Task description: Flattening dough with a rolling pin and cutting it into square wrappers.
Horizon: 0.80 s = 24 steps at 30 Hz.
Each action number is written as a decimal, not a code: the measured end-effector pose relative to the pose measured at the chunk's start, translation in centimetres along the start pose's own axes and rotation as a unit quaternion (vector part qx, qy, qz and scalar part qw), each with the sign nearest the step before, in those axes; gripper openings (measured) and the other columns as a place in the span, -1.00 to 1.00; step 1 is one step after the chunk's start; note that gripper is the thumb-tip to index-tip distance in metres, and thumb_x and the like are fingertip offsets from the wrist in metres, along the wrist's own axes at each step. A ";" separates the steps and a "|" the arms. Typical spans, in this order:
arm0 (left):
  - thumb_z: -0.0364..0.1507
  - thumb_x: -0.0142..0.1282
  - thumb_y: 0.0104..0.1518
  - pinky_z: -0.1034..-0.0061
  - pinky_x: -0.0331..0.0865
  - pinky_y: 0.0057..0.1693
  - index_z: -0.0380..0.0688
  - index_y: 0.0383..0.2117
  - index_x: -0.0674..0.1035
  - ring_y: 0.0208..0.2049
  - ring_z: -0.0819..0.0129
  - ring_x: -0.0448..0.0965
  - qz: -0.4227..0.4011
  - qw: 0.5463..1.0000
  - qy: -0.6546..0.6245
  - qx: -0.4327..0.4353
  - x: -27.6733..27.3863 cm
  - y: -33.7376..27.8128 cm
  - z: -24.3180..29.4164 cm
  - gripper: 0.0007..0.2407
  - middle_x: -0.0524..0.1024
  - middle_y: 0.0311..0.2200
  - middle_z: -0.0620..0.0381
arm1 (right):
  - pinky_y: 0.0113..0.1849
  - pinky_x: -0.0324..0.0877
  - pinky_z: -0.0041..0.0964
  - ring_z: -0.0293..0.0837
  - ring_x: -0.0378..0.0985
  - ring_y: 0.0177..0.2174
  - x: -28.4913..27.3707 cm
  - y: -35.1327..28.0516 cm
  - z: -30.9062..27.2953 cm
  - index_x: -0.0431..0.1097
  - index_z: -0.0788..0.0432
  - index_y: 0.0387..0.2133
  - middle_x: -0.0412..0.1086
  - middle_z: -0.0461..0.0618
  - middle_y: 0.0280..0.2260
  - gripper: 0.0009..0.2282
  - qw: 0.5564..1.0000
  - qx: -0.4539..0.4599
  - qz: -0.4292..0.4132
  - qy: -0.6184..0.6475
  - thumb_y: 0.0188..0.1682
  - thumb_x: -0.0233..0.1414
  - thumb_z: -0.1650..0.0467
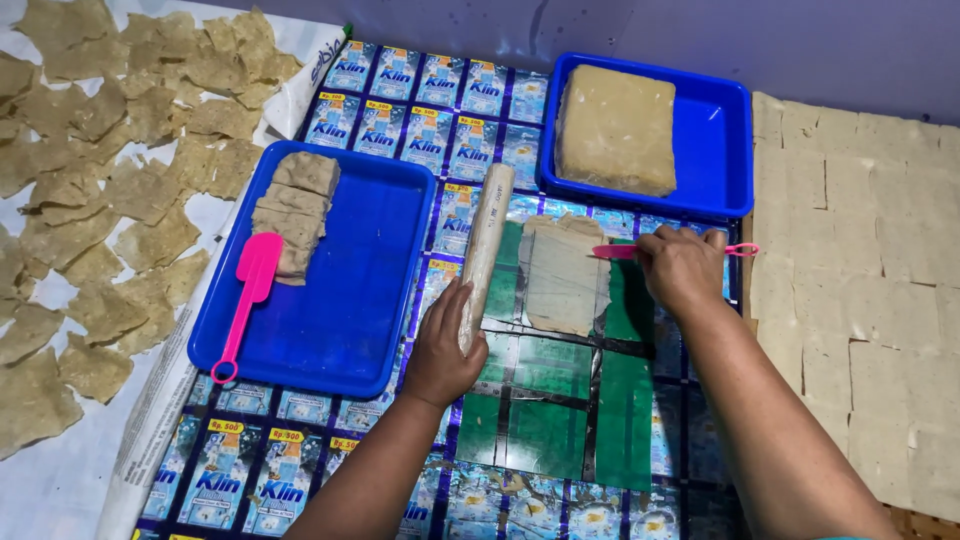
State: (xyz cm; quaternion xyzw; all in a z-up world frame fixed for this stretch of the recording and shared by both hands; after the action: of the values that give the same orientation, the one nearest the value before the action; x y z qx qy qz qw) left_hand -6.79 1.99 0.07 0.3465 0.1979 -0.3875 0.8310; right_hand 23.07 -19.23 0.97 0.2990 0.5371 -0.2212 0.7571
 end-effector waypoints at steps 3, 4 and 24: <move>-0.46 0.12 -0.01 0.07 0.34 0.24 -0.12 0.23 0.38 0.21 -0.15 0.40 0.006 1.000 0.006 0.001 0.1 -0.1 -0.1 -0.45 0.35 0.21 -0.22 | -0.02 0.17 -0.12 -0.26 0.49 -0.23 0.7 0.5 -0.2 0.40 -0.35 -0.41 0.39 -0.42 -0.38 -0.96 1.000 -0.011 0.002 -0.002 -0.01 0.04 0.14; -0.46 0.12 -0.01 0.07 0.34 0.24 -0.12 0.23 0.38 0.21 -0.15 0.40 0.006 1.000 0.006 0.001 0.0 0.0 0.0 -0.45 0.35 0.21 -0.22 | -0.02 0.17 -0.12 -0.26 0.49 -0.23 0.7 0.6 -0.5 0.40 -0.35 -0.41 0.39 -0.42 -0.38 -0.96 1.000 -0.012 0.002 -0.002 -0.01 0.04 0.14; -0.46 0.13 -0.05 0.10 0.36 0.23 -0.15 0.22 0.41 0.20 -0.13 0.43 0.036 0.999 0.006 0.023 -0.4 0.1 0.0 -0.44 0.40 0.17 -0.21 | -0.08 0.15 -0.11 -0.24 0.49 -0.27 -0.1 3.5 -6.6 0.44 -0.33 -0.43 0.38 -0.39 -0.42 -0.97 0.997 -0.054 0.034 0.037 -0.08 0.07 0.17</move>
State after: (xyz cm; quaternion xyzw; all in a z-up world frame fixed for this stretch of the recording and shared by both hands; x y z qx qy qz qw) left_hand -6.98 2.20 0.35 0.3743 0.1814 -0.3598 0.8352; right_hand 20.80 -12.15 0.17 0.2834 0.5655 -0.1548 0.7589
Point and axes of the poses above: each hand's wrist, its own y-axis towards the middle knuckle, its own x-axis out of the palm, z = x × y, the point moved 7 cm from there along y, towards the middle knuckle
